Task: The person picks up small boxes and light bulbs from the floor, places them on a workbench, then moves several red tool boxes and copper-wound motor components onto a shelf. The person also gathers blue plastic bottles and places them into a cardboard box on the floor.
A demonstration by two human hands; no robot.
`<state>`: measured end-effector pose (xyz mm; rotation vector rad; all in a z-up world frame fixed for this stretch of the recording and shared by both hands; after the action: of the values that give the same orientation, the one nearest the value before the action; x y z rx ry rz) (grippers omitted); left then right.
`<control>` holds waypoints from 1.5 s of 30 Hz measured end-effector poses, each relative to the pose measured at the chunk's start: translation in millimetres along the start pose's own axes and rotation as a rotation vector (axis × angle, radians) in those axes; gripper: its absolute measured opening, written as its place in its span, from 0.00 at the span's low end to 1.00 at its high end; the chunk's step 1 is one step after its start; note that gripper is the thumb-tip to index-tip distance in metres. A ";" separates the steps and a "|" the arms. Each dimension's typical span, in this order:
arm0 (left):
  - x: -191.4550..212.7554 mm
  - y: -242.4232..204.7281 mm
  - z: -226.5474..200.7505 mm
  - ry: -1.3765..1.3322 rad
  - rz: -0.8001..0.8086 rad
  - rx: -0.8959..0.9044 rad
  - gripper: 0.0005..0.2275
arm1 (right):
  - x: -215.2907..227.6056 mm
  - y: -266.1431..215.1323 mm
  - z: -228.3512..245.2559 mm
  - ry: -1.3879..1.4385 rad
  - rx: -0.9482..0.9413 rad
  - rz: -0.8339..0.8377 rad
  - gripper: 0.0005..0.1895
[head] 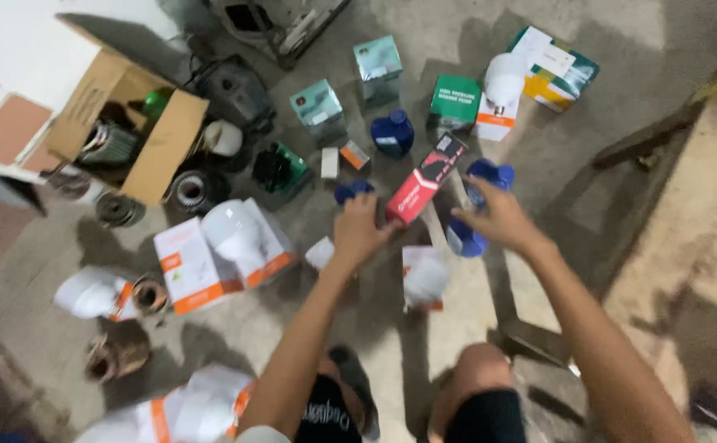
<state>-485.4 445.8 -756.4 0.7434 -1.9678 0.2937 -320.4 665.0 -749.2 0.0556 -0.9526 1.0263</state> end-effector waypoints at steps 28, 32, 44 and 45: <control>-179.4 49.6 40.4 -0.241 -0.242 0.082 0.27 | -122.9 38.5 -90.3 -0.068 0.190 -0.298 0.39; -139.2 63.3 18.6 -0.217 -0.292 -0.077 0.26 | -141.6 69.6 -125.5 0.001 0.135 -0.393 0.37; 118.8 64.5 -130.8 -0.174 -0.212 -0.433 0.26 | -23.2 -21.7 -39.2 1.039 0.296 -0.248 0.48; 148.9 64.3 -151.9 -0.185 -0.158 -0.470 0.26 | 7.0 -43.6 -19.9 1.083 0.296 -0.257 0.50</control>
<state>-466.6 515.0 -546.1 0.6255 -2.0276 -0.3354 -273.9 654.9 -740.2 -0.1235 0.1915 0.7762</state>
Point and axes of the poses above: each hand's wrist, its own y-axis towards the middle knuckle, its own x-axis out of the back of the hand, z = x × y, the point moved 8 cm from there along y, towards the middle knuckle, and after that the axes turned 6 degrees about -x, right-handed, at the moved point
